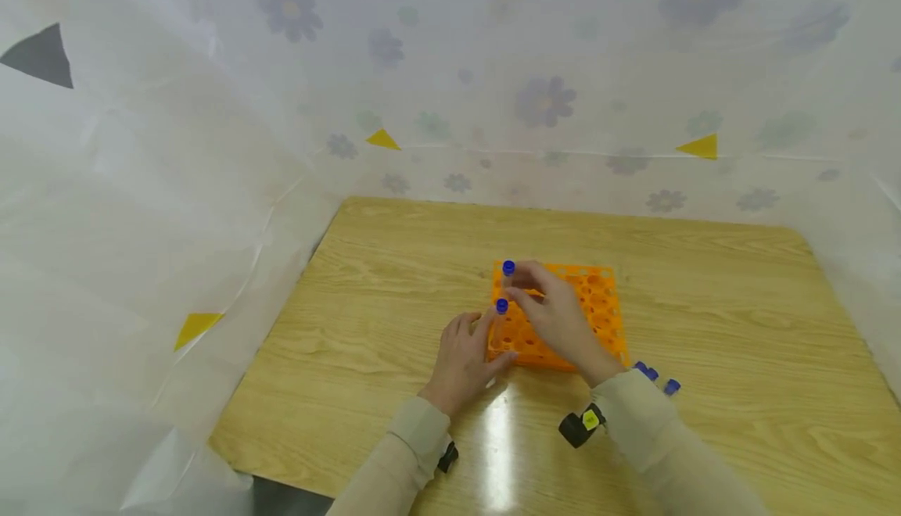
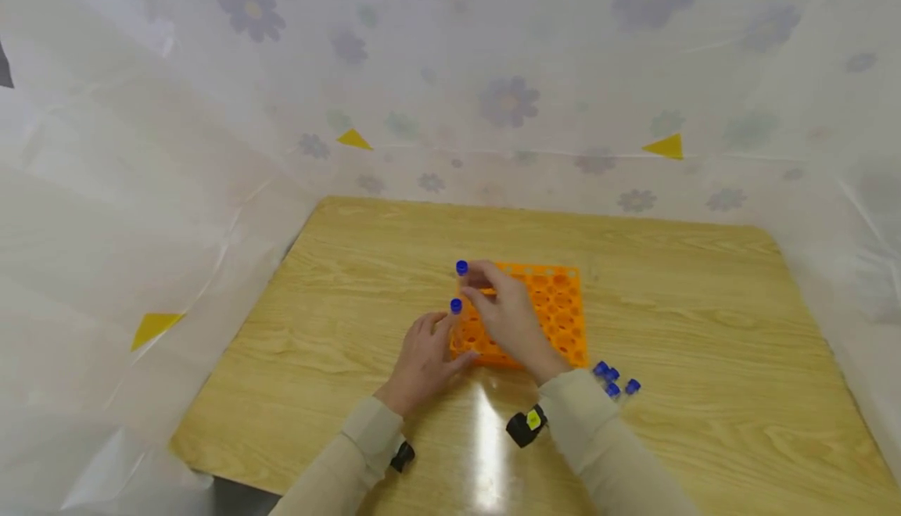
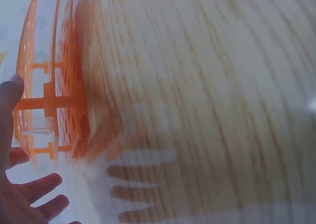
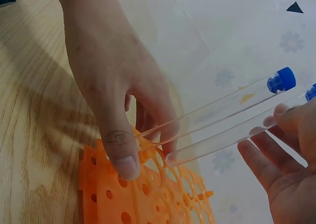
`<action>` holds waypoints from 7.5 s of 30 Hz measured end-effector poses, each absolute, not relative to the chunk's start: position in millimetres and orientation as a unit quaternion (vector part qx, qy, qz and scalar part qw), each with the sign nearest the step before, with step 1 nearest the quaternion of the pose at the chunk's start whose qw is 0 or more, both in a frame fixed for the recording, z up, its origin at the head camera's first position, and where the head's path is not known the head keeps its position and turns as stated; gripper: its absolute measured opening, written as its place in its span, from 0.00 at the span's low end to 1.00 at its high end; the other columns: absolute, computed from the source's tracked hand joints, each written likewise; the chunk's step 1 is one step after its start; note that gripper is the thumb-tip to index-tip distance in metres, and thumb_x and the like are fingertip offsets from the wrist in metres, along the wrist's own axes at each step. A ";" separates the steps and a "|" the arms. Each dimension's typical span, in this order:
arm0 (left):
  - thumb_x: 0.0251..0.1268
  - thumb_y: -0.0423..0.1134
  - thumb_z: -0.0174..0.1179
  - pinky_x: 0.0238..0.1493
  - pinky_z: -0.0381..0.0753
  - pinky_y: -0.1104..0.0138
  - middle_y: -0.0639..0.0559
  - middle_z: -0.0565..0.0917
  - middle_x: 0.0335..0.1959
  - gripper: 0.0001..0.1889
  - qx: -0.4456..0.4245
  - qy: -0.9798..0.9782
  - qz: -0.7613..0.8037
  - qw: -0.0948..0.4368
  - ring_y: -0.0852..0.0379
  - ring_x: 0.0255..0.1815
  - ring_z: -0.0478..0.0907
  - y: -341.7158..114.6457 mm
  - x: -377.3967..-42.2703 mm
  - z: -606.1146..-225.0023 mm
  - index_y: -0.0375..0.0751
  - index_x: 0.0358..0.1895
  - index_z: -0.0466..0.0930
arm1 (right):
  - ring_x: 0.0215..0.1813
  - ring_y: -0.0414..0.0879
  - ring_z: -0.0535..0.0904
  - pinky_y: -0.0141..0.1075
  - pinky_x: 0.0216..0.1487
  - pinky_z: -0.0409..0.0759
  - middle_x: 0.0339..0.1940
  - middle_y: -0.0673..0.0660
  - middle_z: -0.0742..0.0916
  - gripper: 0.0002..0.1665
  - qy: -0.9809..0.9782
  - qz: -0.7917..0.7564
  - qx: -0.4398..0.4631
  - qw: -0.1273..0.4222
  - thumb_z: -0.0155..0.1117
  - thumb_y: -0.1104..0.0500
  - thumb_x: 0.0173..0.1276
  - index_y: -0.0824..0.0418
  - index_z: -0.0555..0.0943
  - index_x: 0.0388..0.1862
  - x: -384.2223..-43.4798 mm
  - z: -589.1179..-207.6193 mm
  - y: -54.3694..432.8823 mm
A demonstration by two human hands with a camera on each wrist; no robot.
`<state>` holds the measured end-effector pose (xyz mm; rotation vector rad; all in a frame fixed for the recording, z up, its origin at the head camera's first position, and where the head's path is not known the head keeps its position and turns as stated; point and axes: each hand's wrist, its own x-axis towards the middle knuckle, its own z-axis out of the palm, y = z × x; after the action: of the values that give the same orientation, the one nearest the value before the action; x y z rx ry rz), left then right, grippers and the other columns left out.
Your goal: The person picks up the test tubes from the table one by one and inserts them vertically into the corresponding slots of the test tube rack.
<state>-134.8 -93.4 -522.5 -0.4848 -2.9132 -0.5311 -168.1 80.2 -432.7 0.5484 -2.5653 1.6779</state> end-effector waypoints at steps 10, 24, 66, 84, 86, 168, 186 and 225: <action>0.62 0.63 0.62 0.64 0.74 0.50 0.39 0.78 0.57 0.42 -0.189 -0.960 -0.167 0.123 0.41 0.61 0.75 -87.5 -134.0 -527.1 0.47 0.75 0.62 | 0.58 0.50 0.81 0.48 0.59 0.82 0.52 0.54 0.86 0.16 -0.839 0.517 0.172 0.001 0.58 0.61 0.75 0.57 0.77 0.60 -168.8 -445.9 81.7; 0.53 0.60 0.70 0.58 0.78 0.48 0.35 0.81 0.51 0.43 -0.239 -0.926 -0.195 0.219 0.39 0.56 0.78 -89.4 -133.5 -531.7 0.43 0.70 0.68 | 0.60 0.55 0.81 0.49 0.57 0.83 0.55 0.59 0.86 0.19 -0.847 0.499 0.183 -0.008 0.57 0.66 0.74 0.59 0.76 0.62 -161.8 -457.2 83.7; 0.56 0.67 0.65 0.66 0.72 0.45 0.35 0.73 0.65 0.47 -0.178 -0.960 -0.196 0.086 0.37 0.66 0.71 -100.7 -137.4 -520.8 0.50 0.77 0.60 | 0.59 0.54 0.82 0.47 0.56 0.84 0.55 0.58 0.86 0.15 -0.856 0.483 0.183 -0.028 0.57 0.63 0.75 0.60 0.77 0.59 -161.8 -464.8 79.3; 0.59 0.71 0.57 0.72 0.65 0.46 0.38 0.68 0.70 0.47 -0.151 -0.964 -0.221 0.014 0.39 0.70 0.66 -98.6 -138.2 -520.1 0.52 0.78 0.57 | 0.57 0.52 0.81 0.32 0.51 0.83 0.56 0.62 0.83 0.15 -0.859 0.492 0.138 0.015 0.52 0.65 0.77 0.61 0.76 0.58 -141.8 -470.9 148.8; 0.59 0.71 0.57 0.71 0.66 0.46 0.38 0.68 0.70 0.47 -0.153 -0.964 -0.218 0.019 0.39 0.70 0.66 -98.5 -138.4 -521.2 0.52 0.78 0.57 | 0.56 0.50 0.81 0.28 0.51 0.82 0.56 0.61 0.83 0.15 -0.864 0.484 0.134 0.023 0.51 0.64 0.77 0.59 0.76 0.59 -138.8 -469.5 158.1; 0.58 0.71 0.58 0.72 0.64 0.46 0.37 0.68 0.69 0.46 -0.141 -0.957 -0.255 0.000 0.38 0.69 0.67 -99.2 -136.6 -522.9 0.63 0.79 0.53 | 0.22 0.44 0.69 0.34 0.22 0.64 0.18 0.51 0.74 0.27 -0.947 0.251 -0.072 -0.189 0.53 0.41 0.74 0.61 0.77 0.26 -74.5 -514.3 277.4; 0.58 0.72 0.57 0.73 0.63 0.46 0.38 0.68 0.70 0.46 -0.140 -0.958 -0.252 0.001 0.40 0.70 0.66 -99.1 -137.2 -522.8 0.62 0.79 0.54 | 0.28 0.42 0.71 0.31 0.26 0.70 0.25 0.52 0.80 0.25 -0.923 0.338 -0.047 -0.178 0.49 0.45 0.79 0.65 0.79 0.36 -81.0 -504.3 283.5; 0.59 0.70 0.59 0.72 0.64 0.45 0.38 0.69 0.68 0.46 -0.144 -0.953 -0.265 0.009 0.39 0.69 0.67 -99.0 -135.2 -520.7 0.58 0.79 0.55 | 0.43 0.39 0.84 0.36 0.39 0.87 0.50 0.62 0.79 0.21 -0.830 0.552 0.078 -0.019 0.51 0.61 0.78 0.65 0.55 0.61 -115.7 -432.7 225.7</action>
<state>-135.2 -99.0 -520.7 -0.4508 -2.9785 -0.8274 -115.7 225.7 -432.7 0.2496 -2.6407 1.7541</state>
